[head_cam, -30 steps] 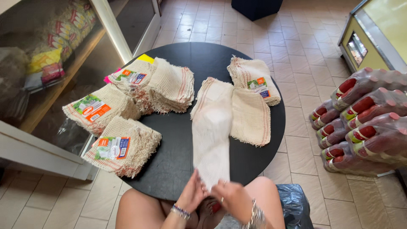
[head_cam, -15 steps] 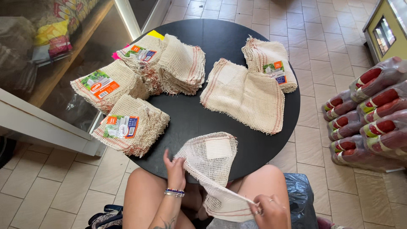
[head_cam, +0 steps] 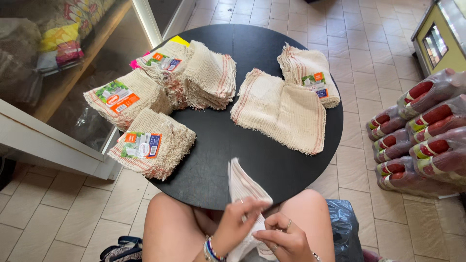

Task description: The person sits at a round table and repeatedly folds small, beige, textured cloths. They pick up each cloth, unfold it, fold it into a smaller square, and place it on a growing stack on the table.

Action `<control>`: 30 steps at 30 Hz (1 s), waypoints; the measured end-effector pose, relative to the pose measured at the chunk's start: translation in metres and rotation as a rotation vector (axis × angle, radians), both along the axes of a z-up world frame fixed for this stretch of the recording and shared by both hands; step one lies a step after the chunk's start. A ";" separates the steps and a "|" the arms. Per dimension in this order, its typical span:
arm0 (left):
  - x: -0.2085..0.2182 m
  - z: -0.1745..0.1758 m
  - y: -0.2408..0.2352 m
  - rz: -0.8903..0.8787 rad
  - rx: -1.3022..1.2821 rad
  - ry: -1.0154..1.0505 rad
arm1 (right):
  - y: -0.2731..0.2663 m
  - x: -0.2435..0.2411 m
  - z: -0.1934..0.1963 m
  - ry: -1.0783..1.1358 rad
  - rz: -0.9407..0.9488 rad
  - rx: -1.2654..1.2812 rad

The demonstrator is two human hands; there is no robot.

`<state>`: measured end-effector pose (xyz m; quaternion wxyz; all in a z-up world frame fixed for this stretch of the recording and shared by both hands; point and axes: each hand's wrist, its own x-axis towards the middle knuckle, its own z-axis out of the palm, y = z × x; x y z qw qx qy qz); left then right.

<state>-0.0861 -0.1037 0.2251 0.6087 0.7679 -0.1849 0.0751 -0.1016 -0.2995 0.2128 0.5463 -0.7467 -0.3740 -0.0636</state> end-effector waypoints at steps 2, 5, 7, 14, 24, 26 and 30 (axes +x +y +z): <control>-0.010 -0.021 -0.004 -0.078 -0.017 0.029 | 0.012 0.002 0.003 -0.065 -0.054 0.041; -0.019 -0.070 -0.005 -0.182 -0.079 0.002 | 0.024 0.003 0.003 -0.054 -0.228 0.063; -0.022 -0.079 -0.003 -0.227 -0.103 -0.020 | 0.028 0.007 -0.008 -0.175 -0.340 0.105; -0.026 -0.027 -0.001 0.013 -0.092 0.046 | 0.035 -0.001 -0.001 -0.118 -0.442 0.113; -0.026 -0.008 -0.001 0.095 -0.146 -0.034 | 0.025 0.006 0.009 -0.267 -0.243 0.245; -0.025 -0.005 -0.001 0.099 -0.153 -0.065 | 0.023 0.007 0.004 -0.331 -0.129 0.270; -0.028 -0.017 -0.002 0.062 -0.126 -0.079 | 0.025 0.003 -0.005 -0.283 -0.026 0.235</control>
